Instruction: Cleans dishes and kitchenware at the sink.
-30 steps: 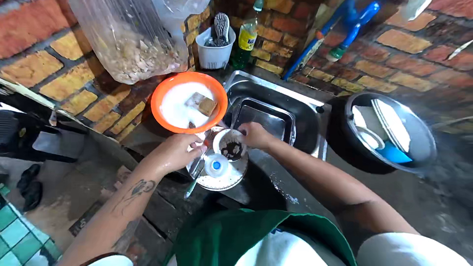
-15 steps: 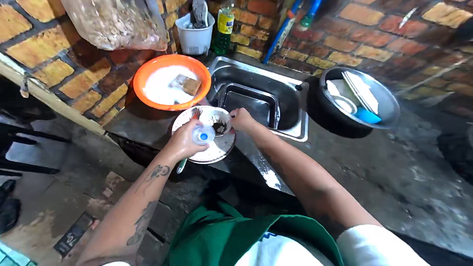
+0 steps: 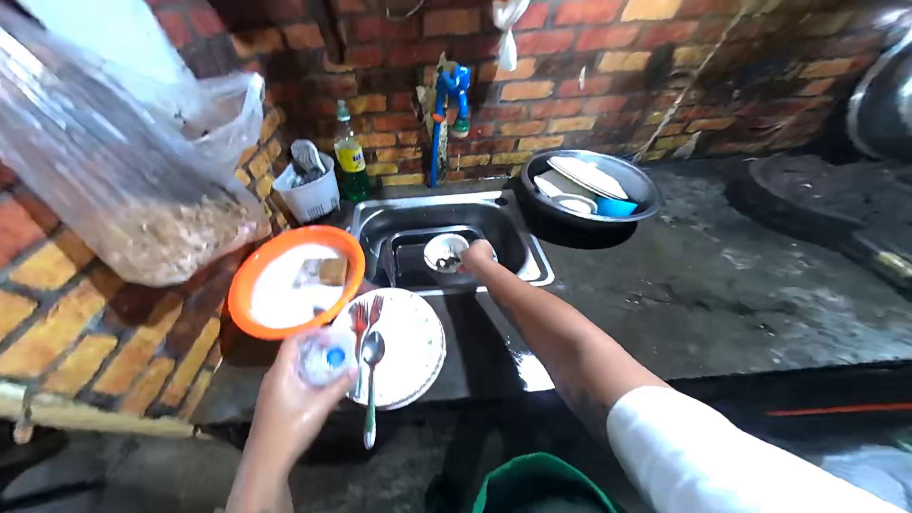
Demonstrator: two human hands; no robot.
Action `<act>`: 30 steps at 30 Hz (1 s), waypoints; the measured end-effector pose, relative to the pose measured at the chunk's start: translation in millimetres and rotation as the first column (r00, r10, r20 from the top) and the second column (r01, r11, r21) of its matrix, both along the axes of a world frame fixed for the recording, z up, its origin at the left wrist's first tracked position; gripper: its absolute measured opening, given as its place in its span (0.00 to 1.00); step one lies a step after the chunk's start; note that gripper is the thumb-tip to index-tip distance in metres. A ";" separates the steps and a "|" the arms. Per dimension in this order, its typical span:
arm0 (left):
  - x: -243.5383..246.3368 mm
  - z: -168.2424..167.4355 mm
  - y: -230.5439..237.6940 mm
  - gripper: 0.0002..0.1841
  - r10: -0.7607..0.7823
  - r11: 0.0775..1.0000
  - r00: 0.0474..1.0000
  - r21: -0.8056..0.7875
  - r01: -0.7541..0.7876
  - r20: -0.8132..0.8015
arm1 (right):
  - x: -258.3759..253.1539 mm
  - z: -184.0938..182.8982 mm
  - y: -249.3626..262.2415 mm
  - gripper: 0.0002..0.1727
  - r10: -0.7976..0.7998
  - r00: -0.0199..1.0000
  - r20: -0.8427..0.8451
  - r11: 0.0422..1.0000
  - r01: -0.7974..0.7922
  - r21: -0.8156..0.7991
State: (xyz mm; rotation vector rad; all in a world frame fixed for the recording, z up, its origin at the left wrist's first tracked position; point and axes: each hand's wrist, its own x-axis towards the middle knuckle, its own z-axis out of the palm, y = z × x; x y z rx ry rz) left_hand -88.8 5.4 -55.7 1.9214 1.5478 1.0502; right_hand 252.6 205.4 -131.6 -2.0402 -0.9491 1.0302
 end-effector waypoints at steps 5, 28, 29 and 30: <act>-26.1 -5.6 -8.6 0.42 -0.036 0.996 0.999 -0.085 0.033 -0.035 | -1.2 -23.6 15.5 0.21 0.031 0.985 0.167 0.969 0.011 -0.247; 154.9 41.0 108.7 0.49 -0.710 0.696 0.675 -0.058 0.715 -0.199 | 13.1 46.5 -162.8 0.49 0.590 0.807 0.005 0.511 -0.378 0.772; 187.6 43.2 107.8 0.49 -0.749 0.652 0.623 -0.083 0.754 -0.226 | 25.0 47.3 -183.9 0.47 0.525 0.851 -0.004 0.493 -0.300 0.817; 221.4 44.7 102.4 0.48 -0.787 0.605 0.568 -0.119 0.788 -0.240 | 40.5 45.1 -203.1 0.45 0.442 0.897 -0.023 0.484 -0.217 0.847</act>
